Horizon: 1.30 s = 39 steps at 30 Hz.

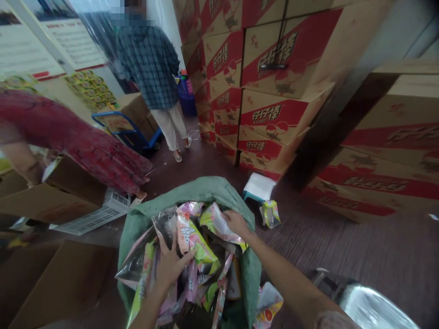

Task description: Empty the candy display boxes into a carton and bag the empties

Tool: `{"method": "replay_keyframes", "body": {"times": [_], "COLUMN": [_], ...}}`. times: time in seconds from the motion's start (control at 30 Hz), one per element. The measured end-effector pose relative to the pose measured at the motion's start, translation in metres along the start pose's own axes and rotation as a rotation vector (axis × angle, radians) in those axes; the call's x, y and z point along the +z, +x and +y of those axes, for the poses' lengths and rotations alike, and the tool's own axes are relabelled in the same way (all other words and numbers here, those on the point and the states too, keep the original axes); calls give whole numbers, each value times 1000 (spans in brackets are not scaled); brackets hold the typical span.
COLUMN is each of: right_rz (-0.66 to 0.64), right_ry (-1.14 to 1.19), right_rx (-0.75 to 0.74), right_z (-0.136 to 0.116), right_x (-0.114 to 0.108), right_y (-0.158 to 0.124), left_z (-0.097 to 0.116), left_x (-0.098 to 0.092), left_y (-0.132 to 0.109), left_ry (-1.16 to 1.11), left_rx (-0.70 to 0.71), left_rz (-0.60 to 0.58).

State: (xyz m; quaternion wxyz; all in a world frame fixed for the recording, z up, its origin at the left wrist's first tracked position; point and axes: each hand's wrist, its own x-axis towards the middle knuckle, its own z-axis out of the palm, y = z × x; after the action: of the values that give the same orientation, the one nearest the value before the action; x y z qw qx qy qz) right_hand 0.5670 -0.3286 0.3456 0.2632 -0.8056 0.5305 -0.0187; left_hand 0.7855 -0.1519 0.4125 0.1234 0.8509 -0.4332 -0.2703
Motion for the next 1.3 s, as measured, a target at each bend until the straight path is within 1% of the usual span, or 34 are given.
{"method": "replay_keyframes", "body": {"times": [0.07, 0.13, 0.2, 0.27, 0.3, 0.37, 0.43, 0.47, 0.5, 0.53, 0.57, 0.6, 0.63, 0.7, 0.77, 0.83, 0.87, 0.93, 1.0, 1.07, 1.1, 1.13, 1.17, 1.23, 1.3], "right_rz": [116, 144, 139, 178, 219, 315, 420, 482, 532, 573, 597, 601, 591, 540, 491, 480, 494, 572, 719, 873, 919, 925, 892, 731, 539], "right_ry": [-6, 23, 78, 131, 150, 177, 229, 317, 407, 496, 568, 610, 631, 631, 631, 656, 674, 730, 821, 943, 998, 1029, 1030, 933, 761], "right_rx": [136, 241, 285, 296, 298, 292, 237, 180, 138, 99, 65, 35, 2, -55, -75, -42, -6, 78, 132, 129, 115, 97, 73, 11, -43], "right_z": [16, 26, 29, 25, 21, 13, 5, 0, -4, -9, -13, -17, -20, -20, -13, 0, 7, 21, 30, 33, 33, 32, 31, 28, 26], "right_x": [-5, -1, 4, -4, -15, -51, -99, -123, -143, -159, -169, -173, -170, -153, -129, -110, -105, -105, -115, -129, -136, -142, -145, -143, -131], "right_y": [10, 16, 23, 32, 39, 53, 62, 63, 60, 53, 43, 31, 18, -6, -23, -28, -27, -16, -1, 13, 17, 18, 16, 6, -8], "left_z": [1, 0, -3, -4, -1, 13, 39, 55, 72, 89, 104, 118, 130, 146, 156, 164, 167, 171, 171, 167, 165, 164, 163, 161, 154], "left_x": [2, 4, 5, 8, 10, 18, 29, 36, 43, 50, 56, 61, 66, 72, 75, 78, 80, 85, 89, 89, 85, 79, 69, 42, 9], "left_y": [1, 1, 0, -2, -4, -4, 0, 4, 11, 20, 31, 45, 60, 94, 125, 146, 151, 148, 133, 118, 112, 110, 110, 115, 122], "left_ry": [-13, -34, -41, -21, -1, 58, 139, 183, 228, 273, 314, 349, 380, 434, 479, 520, 536, 574, 626, 682, 699, 701, 686, 606, 479], "left_rx": [2, -7, -9, 3, 22, 113, 261, 332, 395, 442, 481, 521, 560, 612, 596, 563, 564, 615, 715, 796, 815, 809, 788, 728, 707], "left_rz": [4, -10, -20, 1, 12, 25, 33, 41, 49, 52, 42, 22, 0, -30, -40, -63, -87, -147, -210, -282, -310, -318, -298, -187, -47]}}
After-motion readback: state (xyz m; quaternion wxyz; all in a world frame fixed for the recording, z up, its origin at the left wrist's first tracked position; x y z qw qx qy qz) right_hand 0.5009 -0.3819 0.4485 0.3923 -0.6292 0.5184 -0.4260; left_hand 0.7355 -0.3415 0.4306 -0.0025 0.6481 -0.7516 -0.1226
